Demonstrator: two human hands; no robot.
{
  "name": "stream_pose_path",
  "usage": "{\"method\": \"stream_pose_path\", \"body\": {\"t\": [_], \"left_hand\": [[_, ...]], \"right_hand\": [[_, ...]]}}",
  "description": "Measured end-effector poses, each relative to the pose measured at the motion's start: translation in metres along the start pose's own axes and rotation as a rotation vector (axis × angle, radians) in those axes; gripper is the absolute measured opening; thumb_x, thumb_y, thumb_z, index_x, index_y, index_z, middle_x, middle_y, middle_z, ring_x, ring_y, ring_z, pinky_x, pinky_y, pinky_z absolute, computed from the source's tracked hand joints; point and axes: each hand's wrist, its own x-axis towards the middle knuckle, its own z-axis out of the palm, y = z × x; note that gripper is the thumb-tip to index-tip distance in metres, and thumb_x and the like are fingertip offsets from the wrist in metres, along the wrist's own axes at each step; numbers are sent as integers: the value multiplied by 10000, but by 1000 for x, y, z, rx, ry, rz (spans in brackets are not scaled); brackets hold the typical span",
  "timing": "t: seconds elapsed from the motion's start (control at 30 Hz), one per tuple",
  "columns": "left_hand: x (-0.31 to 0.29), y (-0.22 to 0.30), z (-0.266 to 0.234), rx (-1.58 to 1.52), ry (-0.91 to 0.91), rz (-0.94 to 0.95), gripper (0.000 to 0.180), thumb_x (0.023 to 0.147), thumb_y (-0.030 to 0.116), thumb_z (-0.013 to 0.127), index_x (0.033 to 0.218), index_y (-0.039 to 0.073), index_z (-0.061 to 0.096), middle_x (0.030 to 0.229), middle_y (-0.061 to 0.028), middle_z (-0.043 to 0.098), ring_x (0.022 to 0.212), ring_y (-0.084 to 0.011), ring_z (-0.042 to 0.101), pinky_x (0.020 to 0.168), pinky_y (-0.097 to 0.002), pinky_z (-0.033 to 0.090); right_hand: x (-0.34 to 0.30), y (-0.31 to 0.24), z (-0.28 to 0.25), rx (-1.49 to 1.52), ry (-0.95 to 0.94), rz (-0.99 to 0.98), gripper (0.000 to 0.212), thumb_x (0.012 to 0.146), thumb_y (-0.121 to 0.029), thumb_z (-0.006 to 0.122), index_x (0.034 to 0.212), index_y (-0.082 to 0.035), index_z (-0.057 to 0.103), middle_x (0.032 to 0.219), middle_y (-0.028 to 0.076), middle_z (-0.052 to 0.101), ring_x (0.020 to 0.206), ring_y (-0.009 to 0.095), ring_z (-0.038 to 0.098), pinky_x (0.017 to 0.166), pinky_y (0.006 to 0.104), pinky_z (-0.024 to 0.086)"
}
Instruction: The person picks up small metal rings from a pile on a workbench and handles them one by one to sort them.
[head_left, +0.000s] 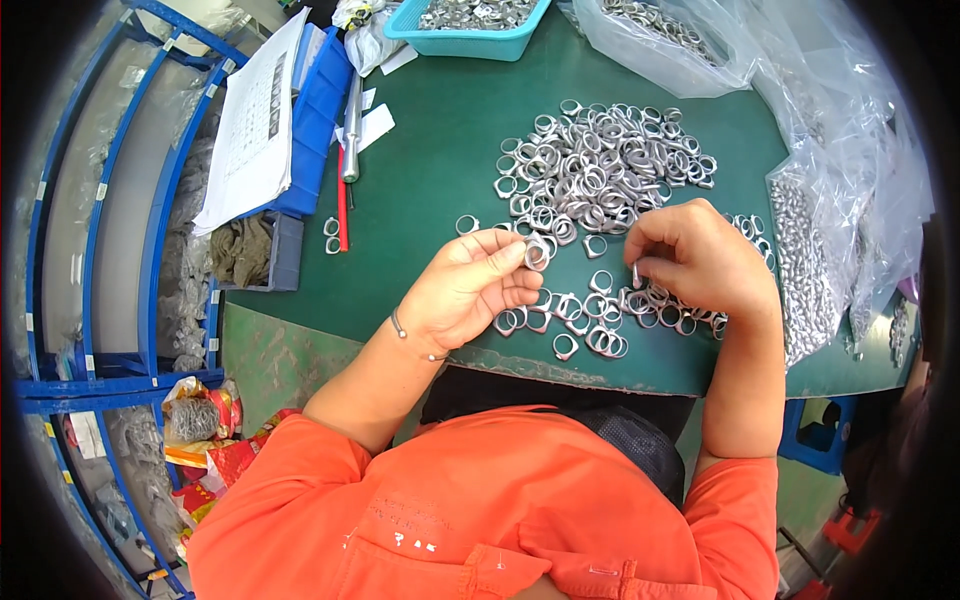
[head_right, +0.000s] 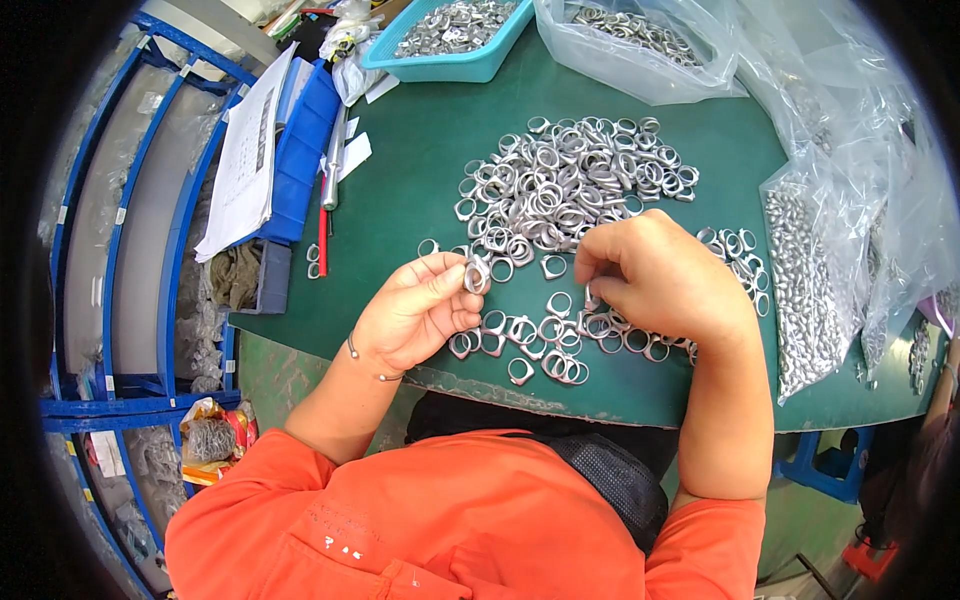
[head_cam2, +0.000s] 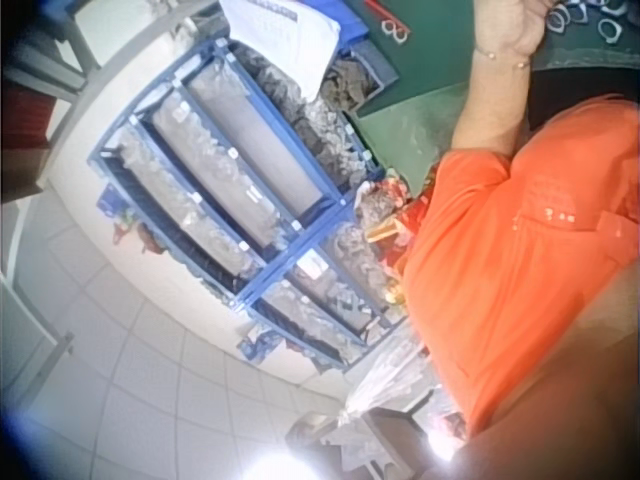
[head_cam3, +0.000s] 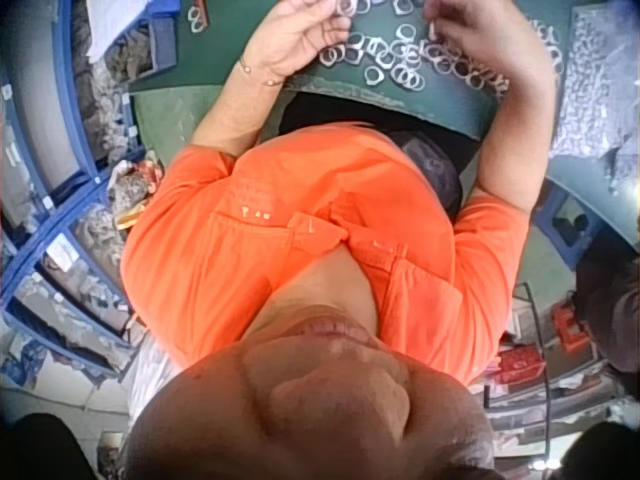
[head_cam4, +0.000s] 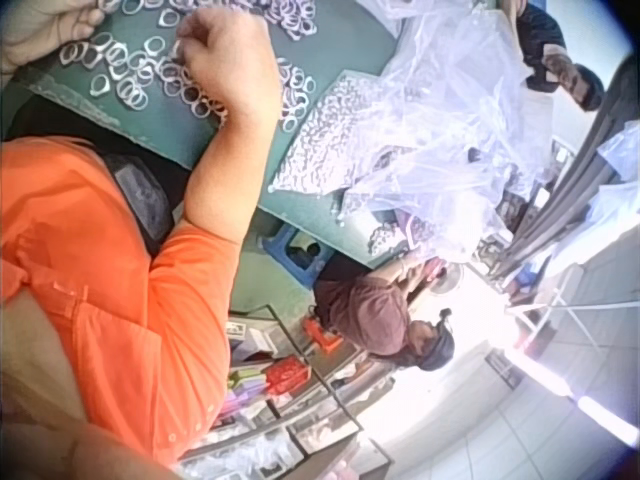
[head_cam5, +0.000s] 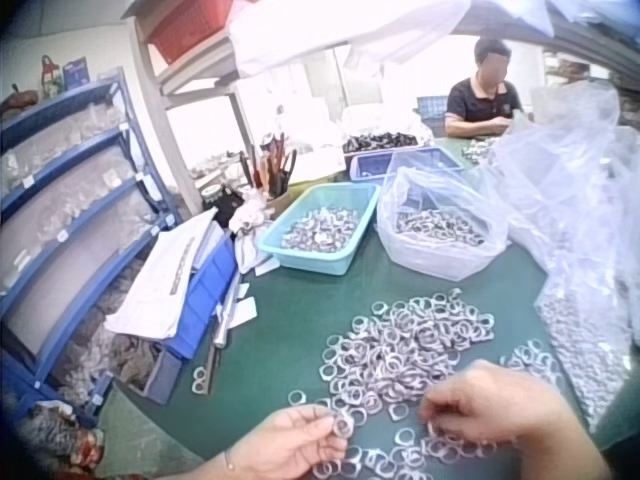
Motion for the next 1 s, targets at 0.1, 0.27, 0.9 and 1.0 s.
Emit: {"method": "stream_pose_path", "body": {"t": [0.1,0.27,0.9,1.0], "left_hand": [[-2,0,0,1,-8,-3,144,1001,121,550,1089,21,605,1005,-95,673,855,-155,686,779,-308,578],[-6,4,6,233,70,78,122,980,73,572,1065,-6,610,987,-95,671,834,-152,676,758,-287,569],[-11,9,20,1623,-79,638,130,819,60,730,924,13,671,887,-103,622,765,-261,629,670,-342,519],[1,13,20,1662,-46,726,147,806,40,718,933,14,649,882,-113,600,777,-293,621,674,-366,512]], "right_hand": [[3,9,5,-17,-77,-100,167,687,17,648,844,3,705,782,163,696,706,297,687,674,354,541],[7,13,17,-108,83,-209,147,723,-39,675,866,-20,703,813,148,687,769,313,673,698,389,532],[5,15,17,-261,397,-116,108,751,-67,721,850,-36,689,815,114,629,806,328,624,718,411,508],[12,5,29,-436,394,-155,109,743,-80,728,824,-41,666,800,104,603,800,316,618,708,425,506]]}}
